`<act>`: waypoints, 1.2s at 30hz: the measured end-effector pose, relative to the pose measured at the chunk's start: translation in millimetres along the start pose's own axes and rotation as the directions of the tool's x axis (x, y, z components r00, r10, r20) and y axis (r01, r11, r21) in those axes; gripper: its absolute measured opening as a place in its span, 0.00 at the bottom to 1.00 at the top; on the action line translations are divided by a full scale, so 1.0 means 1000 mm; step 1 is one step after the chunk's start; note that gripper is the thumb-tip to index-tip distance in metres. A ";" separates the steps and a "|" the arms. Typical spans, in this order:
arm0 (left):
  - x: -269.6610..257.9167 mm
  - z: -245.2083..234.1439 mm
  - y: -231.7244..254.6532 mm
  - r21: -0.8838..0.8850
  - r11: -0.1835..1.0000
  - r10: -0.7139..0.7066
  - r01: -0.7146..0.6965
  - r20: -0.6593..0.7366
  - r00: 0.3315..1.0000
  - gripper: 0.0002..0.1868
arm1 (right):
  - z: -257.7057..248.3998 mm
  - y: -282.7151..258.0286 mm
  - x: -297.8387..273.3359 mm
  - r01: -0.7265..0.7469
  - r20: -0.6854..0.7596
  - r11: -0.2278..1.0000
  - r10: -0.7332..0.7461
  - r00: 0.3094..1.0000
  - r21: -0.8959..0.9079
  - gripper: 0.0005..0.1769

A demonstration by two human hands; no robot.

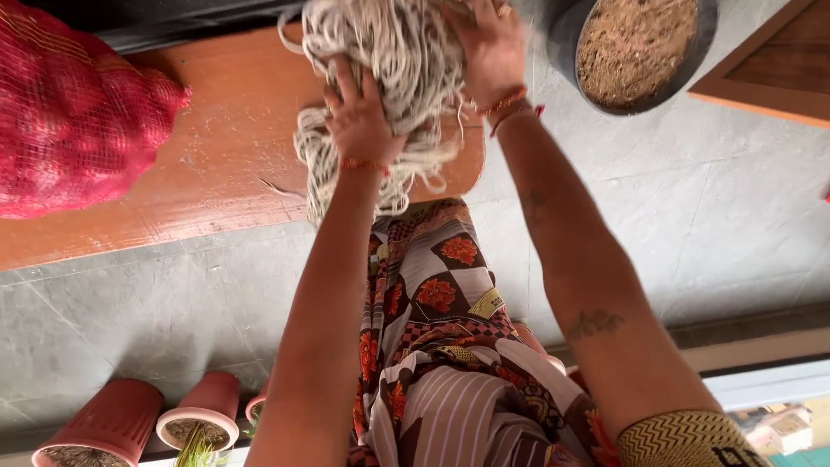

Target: The recorder is repairing or preparing a string mop head by tying and organizing the white strings.

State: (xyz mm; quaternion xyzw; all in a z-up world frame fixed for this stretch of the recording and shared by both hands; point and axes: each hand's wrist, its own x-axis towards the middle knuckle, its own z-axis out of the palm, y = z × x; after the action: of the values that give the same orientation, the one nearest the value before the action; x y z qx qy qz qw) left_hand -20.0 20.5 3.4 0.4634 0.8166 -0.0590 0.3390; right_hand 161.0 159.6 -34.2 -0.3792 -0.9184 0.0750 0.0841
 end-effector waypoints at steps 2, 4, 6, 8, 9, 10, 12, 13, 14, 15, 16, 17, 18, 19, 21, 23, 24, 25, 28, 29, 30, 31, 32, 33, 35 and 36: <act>0.005 -0.009 0.005 -0.047 0.999 -0.018 0.019 0.011 1.000 0.71 | -0.006 0.004 0.000 0.107 -0.091 0.991 -0.113 0.989 -0.076 0.35; -0.002 -0.001 -0.002 -0.003 1.000 -0.010 0.010 0.032 0.999 0.71 | 0.011 0.006 -0.032 0.087 -0.044 0.994 -0.090 0.995 -0.071 0.34; -0.002 0.010 -0.008 0.043 0.999 0.015 -0.017 0.042 0.999 0.73 | 0.015 0.006 -0.061 0.059 -0.011 0.995 -0.060 0.998 -0.082 0.34; -0.019 0.039 -0.017 0.069 0.992 0.103 -0.102 -0.020 0.994 0.67 | 0.005 -0.005 -0.111 -0.080 0.239 0.995 0.062 0.969 0.066 0.11; -0.041 0.045 -0.019 0.065 0.993 0.101 -0.099 -0.028 0.995 0.67 | 0.006 -0.009 -0.133 -0.072 0.235 0.995 0.055 0.971 0.064 0.11; -0.061 0.050 -0.020 0.041 0.992 0.121 -0.120 -0.023 0.992 0.67 | 0.008 -0.013 -0.154 -0.039 0.212 0.999 0.033 0.977 0.027 0.12; -0.079 0.063 -0.025 0.021 0.991 0.131 -0.131 -0.030 0.991 0.66 | 0.023 -0.017 -0.175 0.003 0.181 1.000 -0.003 0.984 -0.003 0.17; -0.084 0.074 -0.028 0.024 0.991 0.130 -0.130 -0.027 0.991 0.63 | 0.031 -0.019 -0.186 -0.041 0.144 0.998 0.034 0.989 0.045 0.13; -0.088 0.085 -0.030 0.027 0.991 0.130 -0.129 -0.023 0.991 0.60 | 0.040 -0.020 -0.197 -0.084 0.109 0.992 0.074 0.991 0.094 0.10; -0.085 0.083 -0.028 0.028 0.992 0.127 -0.127 -0.026 0.992 0.60 | 0.033 -0.021 -0.170 -0.081 0.107 0.992 0.071 0.992 0.096 0.10; -0.081 0.080 -0.024 0.047 0.991 0.130 -0.129 -0.012 0.991 0.57 | 0.025 -0.022 -0.143 -0.077 0.080 0.991 0.068 0.994 0.107 0.14; -0.080 0.078 -0.023 0.070 0.989 0.128 -0.128 0.007 0.992 0.54 | 0.019 -0.025 -0.119 -0.074 0.056 0.990 0.067 0.996 0.124 0.19; -0.074 0.070 -0.019 0.073 0.990 0.121 -0.122 0.009 0.993 0.54 | 0.022 -0.023 -0.098 -0.073 0.058 0.989 0.066 0.996 0.131 0.19; -0.067 0.061 -0.015 0.092 0.990 0.104 -0.109 0.057 0.993 0.52 | 0.025 -0.021 -0.078 -0.059 0.013 0.985 0.058 0.998 0.160 0.21; -0.052 0.038 -0.002 0.109 0.989 0.091 -0.103 0.105 0.990 0.50 | 0.029 -0.011 -0.042 -0.047 -0.034 0.982 0.055 0.998 0.182 0.24; -0.036 0.011 0.012 0.051 0.999 -0.012 0.004 0.154 0.988 0.56 | 0.034 0.003 -0.009 0.004 -0.104 0.999 0.001 0.995 0.043 0.31; -0.026 0.005 0.017 0.046 0.999 -0.010 0.003 0.153 0.988 0.56 | 0.068 0.033 -0.004 0.007 -0.103 0.999 -0.003 0.995 0.040 0.31; -0.017 -0.001 0.021 0.054 0.999 -0.016 0.008 0.140 0.990 0.59 | 0.102 0.061 -0.001 -0.068 -0.004 0.987 0.068 0.998 -0.144 0.25; -0.010 -0.004 0.024 0.063 0.998 -0.006 0.000 0.097 0.995 0.62 | 0.110 0.085 0.000 -0.089 0.148 0.969 0.126 0.981 -0.232 0.21; -0.008 -0.006 0.024 0.067 0.998 0.012 -0.015 0.053 0.999 0.61 | 0.096 0.083 0.006 -0.068 0.197 0.989 0.093 0.976 -0.133 0.15; -0.007 -0.001 0.020 0.067 0.998 0.008 -0.011 0.048 0.999 0.61 | 0.066 0.062 0.000 -0.063 0.195 0.989 0.088 0.977 -0.131 0.15; -0.004 0.004 0.017 0.059 0.998 0.039 -0.039 0.011 0.999 0.64 | 0.035 0.041 -0.006 -0.004 -0.021 1.000 0.004 1.000 0.011 0.21; -0.001 0.009 0.014 0.052 0.996 0.069 -0.068 -0.027 0.997 0.66 | 0.004 0.022 -0.012 0.093 -0.243 0.986 -0.057 0.968 0.139 0.29; -0.006 0.016 0.013 0.044 0.997 0.070 -0.069 -0.016 0.997 0.66 | 0.006 0.022 -0.037 0.090 -0.229 0.986 -0.057 0.972 0.137 0.29; -0.008 0.023 0.014 0.020 0.994 0.109 -0.108 -0.034 0.993 0.68 | 0.008 0.027 -0.077 -0.001 -0.065 0.996 0.007 0.998 0.087 0.24; -0.012 0.025 0.015 0.012 0.993 0.116 -0.115 -0.043 0.992 0.68 | 0.005 0.023 -0.097 0.003 -0.070 0.997 0.002 0.998 0.074 0.24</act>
State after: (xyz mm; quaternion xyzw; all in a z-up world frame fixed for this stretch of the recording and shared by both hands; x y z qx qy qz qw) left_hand 9.2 9.9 -5.2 0.5127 0.7954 -0.0329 0.3217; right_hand 243.3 106.7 -53.0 -0.3779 -0.9116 0.0957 0.1305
